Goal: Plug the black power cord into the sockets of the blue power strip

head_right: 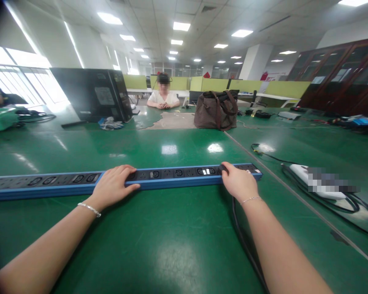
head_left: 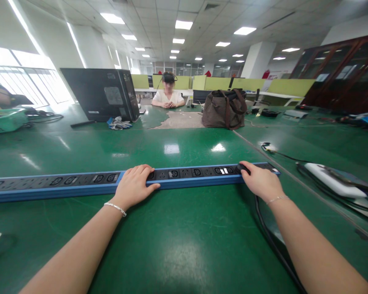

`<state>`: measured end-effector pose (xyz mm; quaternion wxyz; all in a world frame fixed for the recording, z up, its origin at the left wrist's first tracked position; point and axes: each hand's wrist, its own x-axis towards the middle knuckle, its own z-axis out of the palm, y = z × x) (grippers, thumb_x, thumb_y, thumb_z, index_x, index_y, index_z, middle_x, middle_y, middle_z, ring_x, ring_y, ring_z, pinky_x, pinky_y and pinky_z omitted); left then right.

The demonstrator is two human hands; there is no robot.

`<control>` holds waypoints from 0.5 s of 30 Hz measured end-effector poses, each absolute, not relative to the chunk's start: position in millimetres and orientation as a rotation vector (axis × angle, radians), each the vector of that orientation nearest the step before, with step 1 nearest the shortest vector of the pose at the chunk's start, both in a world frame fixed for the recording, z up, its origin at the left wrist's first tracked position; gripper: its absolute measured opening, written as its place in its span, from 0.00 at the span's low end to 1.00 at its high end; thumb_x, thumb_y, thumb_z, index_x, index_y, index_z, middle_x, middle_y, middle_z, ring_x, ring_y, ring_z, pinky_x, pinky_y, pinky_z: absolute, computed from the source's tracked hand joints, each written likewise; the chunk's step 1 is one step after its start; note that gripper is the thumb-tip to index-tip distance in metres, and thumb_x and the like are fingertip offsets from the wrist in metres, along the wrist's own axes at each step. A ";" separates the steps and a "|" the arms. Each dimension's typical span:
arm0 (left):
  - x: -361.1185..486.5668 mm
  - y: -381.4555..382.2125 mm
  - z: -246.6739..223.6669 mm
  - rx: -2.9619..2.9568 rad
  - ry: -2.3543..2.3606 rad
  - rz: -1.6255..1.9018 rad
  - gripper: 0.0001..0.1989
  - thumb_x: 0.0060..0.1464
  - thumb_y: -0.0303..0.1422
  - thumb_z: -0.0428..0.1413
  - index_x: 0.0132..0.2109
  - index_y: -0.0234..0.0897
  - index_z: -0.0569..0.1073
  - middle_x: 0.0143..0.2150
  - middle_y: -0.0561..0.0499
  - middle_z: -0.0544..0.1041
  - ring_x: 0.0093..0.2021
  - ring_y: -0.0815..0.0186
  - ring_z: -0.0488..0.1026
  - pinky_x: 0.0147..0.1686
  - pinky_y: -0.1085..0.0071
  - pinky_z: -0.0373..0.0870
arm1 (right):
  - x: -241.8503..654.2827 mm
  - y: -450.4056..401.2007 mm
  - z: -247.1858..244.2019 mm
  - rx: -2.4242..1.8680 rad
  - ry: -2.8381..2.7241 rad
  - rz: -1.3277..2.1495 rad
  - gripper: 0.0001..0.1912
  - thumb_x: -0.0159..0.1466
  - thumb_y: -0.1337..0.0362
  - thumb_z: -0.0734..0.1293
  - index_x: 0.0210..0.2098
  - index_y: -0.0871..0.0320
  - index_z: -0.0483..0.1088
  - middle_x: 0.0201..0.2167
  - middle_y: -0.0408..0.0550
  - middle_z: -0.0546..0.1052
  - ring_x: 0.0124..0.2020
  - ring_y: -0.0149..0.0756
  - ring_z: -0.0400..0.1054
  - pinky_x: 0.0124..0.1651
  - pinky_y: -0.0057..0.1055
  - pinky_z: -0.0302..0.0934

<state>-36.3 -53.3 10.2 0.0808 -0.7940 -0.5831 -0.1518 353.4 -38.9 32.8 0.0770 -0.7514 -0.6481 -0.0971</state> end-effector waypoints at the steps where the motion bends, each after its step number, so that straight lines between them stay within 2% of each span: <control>1: -36.4 -53.2 9.9 -2.370 -1.737 -0.451 0.24 0.51 0.49 0.50 0.50 0.39 0.67 0.52 0.46 0.70 0.51 0.55 0.67 0.51 0.59 0.60 | 352.6 -39.4 33.5 -2.251 -1.947 -0.299 0.24 0.63 0.56 0.53 0.55 0.52 0.66 0.33 0.55 0.78 0.33 0.46 0.72 0.37 0.40 0.61; 9: -36.3 -53.6 10.1 -2.366 -1.724 -0.459 0.24 0.51 0.50 0.50 0.50 0.40 0.68 0.51 0.46 0.71 0.51 0.55 0.67 0.50 0.59 0.60 | 351.7 -39.6 37.5 -2.248 -1.995 -0.281 0.24 0.64 0.56 0.52 0.55 0.53 0.65 0.36 0.54 0.78 0.36 0.45 0.72 0.41 0.39 0.61; 15: -35.7 -53.7 10.0 -2.367 -1.733 -0.468 0.25 0.51 0.50 0.50 0.50 0.40 0.67 0.51 0.46 0.71 0.51 0.55 0.66 0.51 0.59 0.59 | 352.8 -39.3 40.1 -2.243 -2.000 -0.255 0.23 0.64 0.57 0.52 0.54 0.53 0.65 0.36 0.53 0.78 0.36 0.45 0.72 0.39 0.38 0.61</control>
